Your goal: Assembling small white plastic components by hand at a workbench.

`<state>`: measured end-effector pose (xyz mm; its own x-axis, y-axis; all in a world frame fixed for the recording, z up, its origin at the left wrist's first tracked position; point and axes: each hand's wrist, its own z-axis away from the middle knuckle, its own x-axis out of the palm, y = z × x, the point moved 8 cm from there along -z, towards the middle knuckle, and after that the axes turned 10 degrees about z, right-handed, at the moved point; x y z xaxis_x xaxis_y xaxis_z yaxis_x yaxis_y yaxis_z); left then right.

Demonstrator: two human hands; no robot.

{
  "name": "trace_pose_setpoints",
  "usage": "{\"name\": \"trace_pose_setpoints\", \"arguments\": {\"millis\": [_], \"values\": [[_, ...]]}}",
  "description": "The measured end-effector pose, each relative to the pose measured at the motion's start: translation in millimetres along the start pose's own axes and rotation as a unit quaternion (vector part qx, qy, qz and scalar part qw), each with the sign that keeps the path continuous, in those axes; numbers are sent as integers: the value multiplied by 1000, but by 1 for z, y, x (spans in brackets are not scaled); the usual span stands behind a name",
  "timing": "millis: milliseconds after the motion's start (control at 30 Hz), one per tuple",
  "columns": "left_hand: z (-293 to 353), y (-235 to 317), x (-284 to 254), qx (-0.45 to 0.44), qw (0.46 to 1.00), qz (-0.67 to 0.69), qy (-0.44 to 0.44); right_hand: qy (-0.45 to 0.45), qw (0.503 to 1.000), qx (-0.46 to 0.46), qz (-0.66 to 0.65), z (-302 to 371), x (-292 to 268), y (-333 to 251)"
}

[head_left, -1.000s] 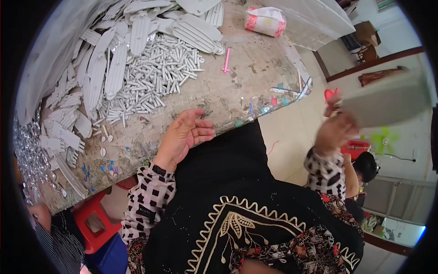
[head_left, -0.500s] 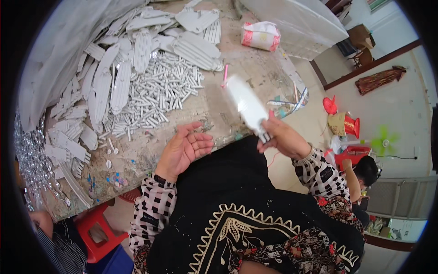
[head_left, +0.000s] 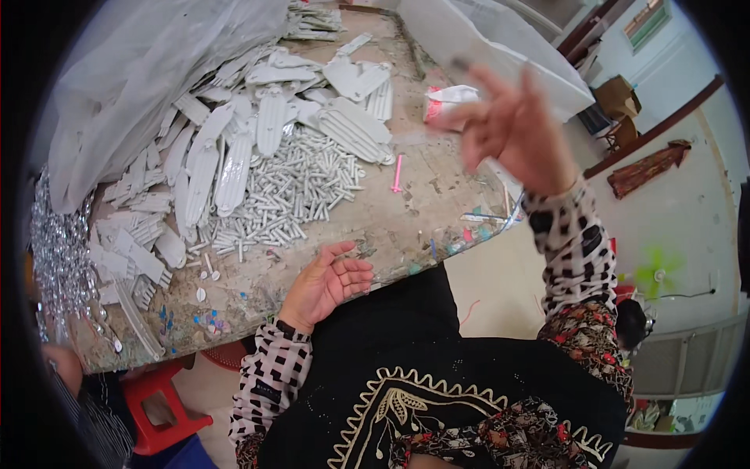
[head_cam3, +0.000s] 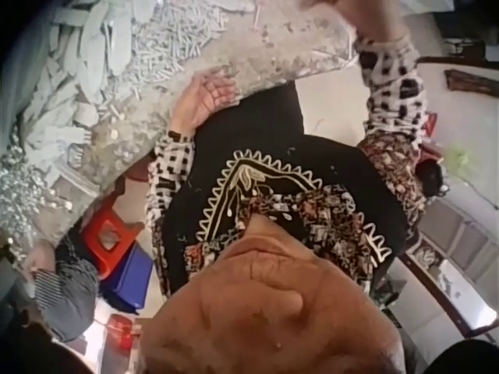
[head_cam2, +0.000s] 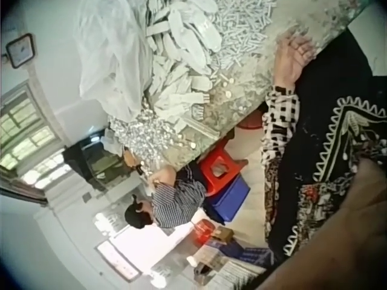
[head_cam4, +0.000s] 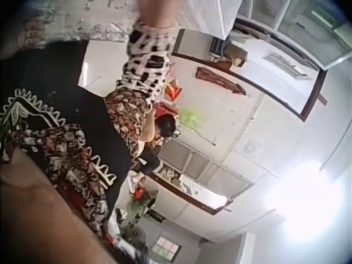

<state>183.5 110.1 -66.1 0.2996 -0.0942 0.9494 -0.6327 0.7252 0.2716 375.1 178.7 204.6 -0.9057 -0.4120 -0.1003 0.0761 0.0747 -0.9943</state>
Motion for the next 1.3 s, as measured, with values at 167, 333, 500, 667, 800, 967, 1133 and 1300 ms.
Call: {"name": "trace_pose_setpoints", "arguments": {"millis": [167,333,500,667,800,967,1133,1300], "values": [[1,-1,-3,-7,1000,-22,-18,-51,974,125,184,-33,41,85],[-1,-1,4,-23,999,-18,-26,137,936,87,312,-107,-35,158],[3,0,3,-22,999,-31,-26,180,754,-20,631,-140,-8,174],[3,-2,4,-22,999,-36,-28,233,716,97,651,-150,-17,206],[3,-4,2,-29,999,-33,-27,208,834,89,503,-139,-39,212],[7,-3,3,-15,999,-43,-13,131,980,148,17,-99,8,202],[5,9,12,64,986,-144,45,92,979,152,-98,-55,85,189],[18,33,21,151,967,-152,140,81,988,111,-64,-39,135,214]]}}
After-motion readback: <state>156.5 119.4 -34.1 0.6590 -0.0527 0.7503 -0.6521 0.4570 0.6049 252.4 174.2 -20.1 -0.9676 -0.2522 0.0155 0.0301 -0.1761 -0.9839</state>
